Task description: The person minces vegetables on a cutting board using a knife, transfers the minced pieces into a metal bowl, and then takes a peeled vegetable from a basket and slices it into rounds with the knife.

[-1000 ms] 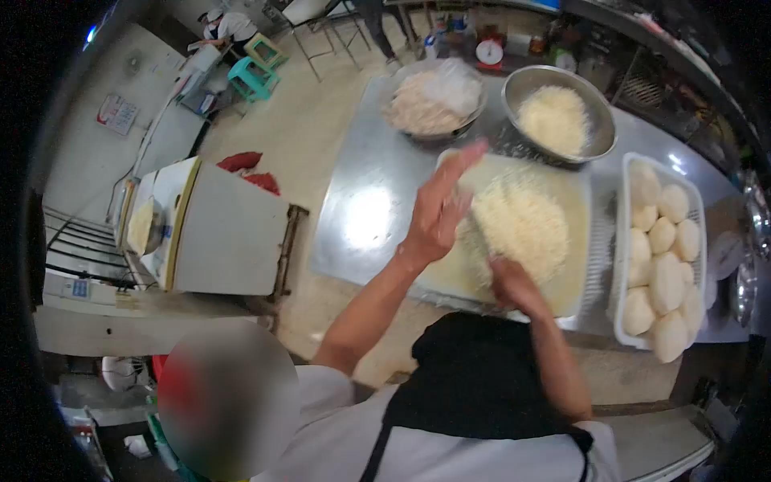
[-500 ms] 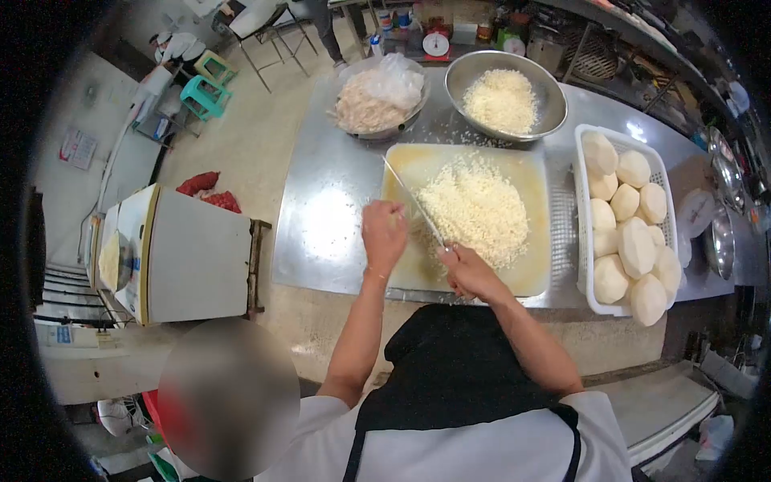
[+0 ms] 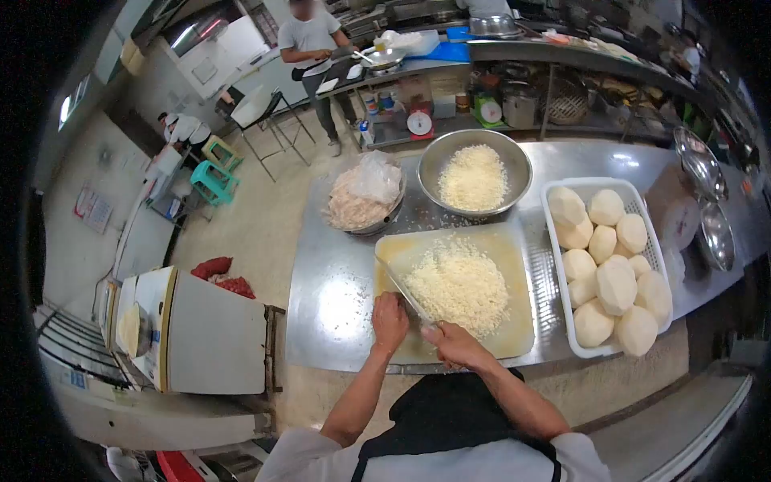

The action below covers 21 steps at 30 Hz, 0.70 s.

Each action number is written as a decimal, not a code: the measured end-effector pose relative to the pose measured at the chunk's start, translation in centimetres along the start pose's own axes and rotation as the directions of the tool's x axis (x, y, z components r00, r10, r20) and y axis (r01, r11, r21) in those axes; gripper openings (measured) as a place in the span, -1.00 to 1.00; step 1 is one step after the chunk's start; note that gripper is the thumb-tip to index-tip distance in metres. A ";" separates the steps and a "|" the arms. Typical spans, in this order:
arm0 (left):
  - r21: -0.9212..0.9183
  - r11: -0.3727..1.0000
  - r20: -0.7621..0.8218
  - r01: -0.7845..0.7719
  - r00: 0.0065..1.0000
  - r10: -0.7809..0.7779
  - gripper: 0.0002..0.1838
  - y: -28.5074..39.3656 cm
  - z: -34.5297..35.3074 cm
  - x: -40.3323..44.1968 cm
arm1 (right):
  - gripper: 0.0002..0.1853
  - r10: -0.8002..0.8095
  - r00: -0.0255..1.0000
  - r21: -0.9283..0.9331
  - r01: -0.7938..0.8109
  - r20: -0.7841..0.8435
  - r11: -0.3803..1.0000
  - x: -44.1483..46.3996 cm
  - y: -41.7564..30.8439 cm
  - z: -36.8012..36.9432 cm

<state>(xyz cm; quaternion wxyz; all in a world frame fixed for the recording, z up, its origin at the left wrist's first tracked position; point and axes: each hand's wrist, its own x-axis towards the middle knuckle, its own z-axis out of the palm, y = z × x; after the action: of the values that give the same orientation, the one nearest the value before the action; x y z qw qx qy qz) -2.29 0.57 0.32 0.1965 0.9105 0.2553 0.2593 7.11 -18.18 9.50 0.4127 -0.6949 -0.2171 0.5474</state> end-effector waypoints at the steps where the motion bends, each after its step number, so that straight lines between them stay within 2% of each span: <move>1: 0.016 1.000 0.027 -0.019 0.999 0.019 -0.76 0.0 0.1 0.1 | -0.45 -0.011 1.000 0.027 0.011 0.015 1.000 0.3 0.5 0.0; 3: 0.046 0.998 0.071 -0.042 0.997 0.038 -0.73 0.1 0.1 0.1 | -0.48 -0.032 0.998 0.066 0.028 0.055 0.997 1.3 1.7 -0.3; 6: 0.037 0.998 -0.008 -0.046 0.999 0.046 -0.68 -0.8 1.5 -0.5 | -0.42 0.020 0.999 -0.048 -0.018 0.035 0.999 -1.7 -2.9 -0.4; 9: 0.007 1.000 -0.025 -0.030 0.999 0.030 -0.68 -0.3 0.8 -0.9 | -0.32 -0.083 0.996 -0.016 0.084 0.045 0.996 1.8 1.2 0.3; 10: -0.020 0.998 -0.071 -0.062 0.996 0.060 -0.73 -0.4 0.2 -0.9 | -0.26 -0.048 0.996 0.009 0.048 0.077 0.999 2.4 1.2 0.4; 13: -0.305 0.947 -0.084 0.096 0.988 -0.127 -0.76 -0.3 -2.9 0.1 | -0.23 -0.045 0.998 -0.051 0.047 0.042 0.998 2.4 0.0 0.8; 14: -0.476 0.849 -0.003 0.231 0.965 -0.264 -0.69 0.7 -5.6 0.7 | -0.23 -0.051 0.997 -0.053 0.054 0.051 0.997 2.6 0.9 0.9; 15: -0.651 0.717 0.001 0.249 0.945 -0.327 -0.64 0.3 -6.0 1.4 | -0.22 -0.067 0.996 -0.055 0.070 0.050 0.996 3.2 1.4 0.6; 17: -0.903 0.353 0.068 0.244 0.895 -0.441 -0.56 0.3 -6.1 0.9 | -0.22 -0.045 0.998 -0.011 0.045 0.048 0.999 3.1 3.1 0.7; 20: -0.927 0.231 0.159 0.294 0.869 -0.469 -0.50 -0.2 -4.8 0.9 | -0.22 -0.051 0.999 0.077 0.050 0.012 0.996 3.0 1.6 0.7; 21: -0.937 0.286 0.052 0.202 0.888 -0.458 -0.48 -3.2 -4.2 0.8 | -0.22 -0.056 0.998 0.052 0.055 0.017 0.997 3.5 1.0 0.7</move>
<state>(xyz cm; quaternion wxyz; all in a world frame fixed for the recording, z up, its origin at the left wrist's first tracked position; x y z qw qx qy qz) -5.25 4.51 2.41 0.6908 0.5300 0.2691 0.4117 7.37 -15.90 6.61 0.4436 -0.6728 -0.2259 0.5474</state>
